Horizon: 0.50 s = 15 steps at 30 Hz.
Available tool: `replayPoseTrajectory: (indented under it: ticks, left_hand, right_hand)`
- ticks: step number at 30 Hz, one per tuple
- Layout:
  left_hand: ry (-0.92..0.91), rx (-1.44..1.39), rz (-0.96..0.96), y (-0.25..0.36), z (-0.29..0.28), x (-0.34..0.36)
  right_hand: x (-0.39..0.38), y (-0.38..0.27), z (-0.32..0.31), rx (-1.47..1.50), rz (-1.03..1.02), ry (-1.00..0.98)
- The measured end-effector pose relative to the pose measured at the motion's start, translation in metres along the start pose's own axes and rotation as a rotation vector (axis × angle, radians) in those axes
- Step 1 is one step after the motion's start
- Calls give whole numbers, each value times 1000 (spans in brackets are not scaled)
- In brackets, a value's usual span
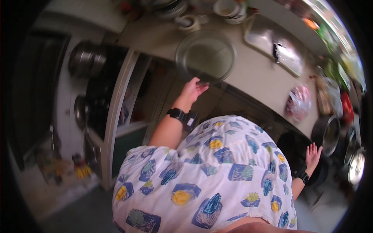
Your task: The person takes a bag of meat from the refrigerator, places it on the counter, and then washes a tray and a knife in the sink with water and a cloth. They then clean the sink area with a spray bottle and cloth before taking the meat out of the bag and washing it under the faucet.
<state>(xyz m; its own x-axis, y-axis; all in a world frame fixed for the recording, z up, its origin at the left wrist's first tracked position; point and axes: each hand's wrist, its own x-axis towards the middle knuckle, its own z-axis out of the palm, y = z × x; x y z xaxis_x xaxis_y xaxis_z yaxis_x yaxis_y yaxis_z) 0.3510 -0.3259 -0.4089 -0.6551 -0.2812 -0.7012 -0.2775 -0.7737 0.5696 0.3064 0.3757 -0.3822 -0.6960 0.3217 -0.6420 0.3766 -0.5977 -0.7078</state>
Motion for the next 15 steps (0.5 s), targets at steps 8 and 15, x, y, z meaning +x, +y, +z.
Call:
replayPoseTrajectory:
  ticks: [8,15]
  left_hand:
    - [138,-141,169,25,-35,-18]
    - [119,-322,357,105,-49,25]
  right_hand:
    - [27,-21,-55,419,169,243]
    - [84,-25,-116,551,-13,322]
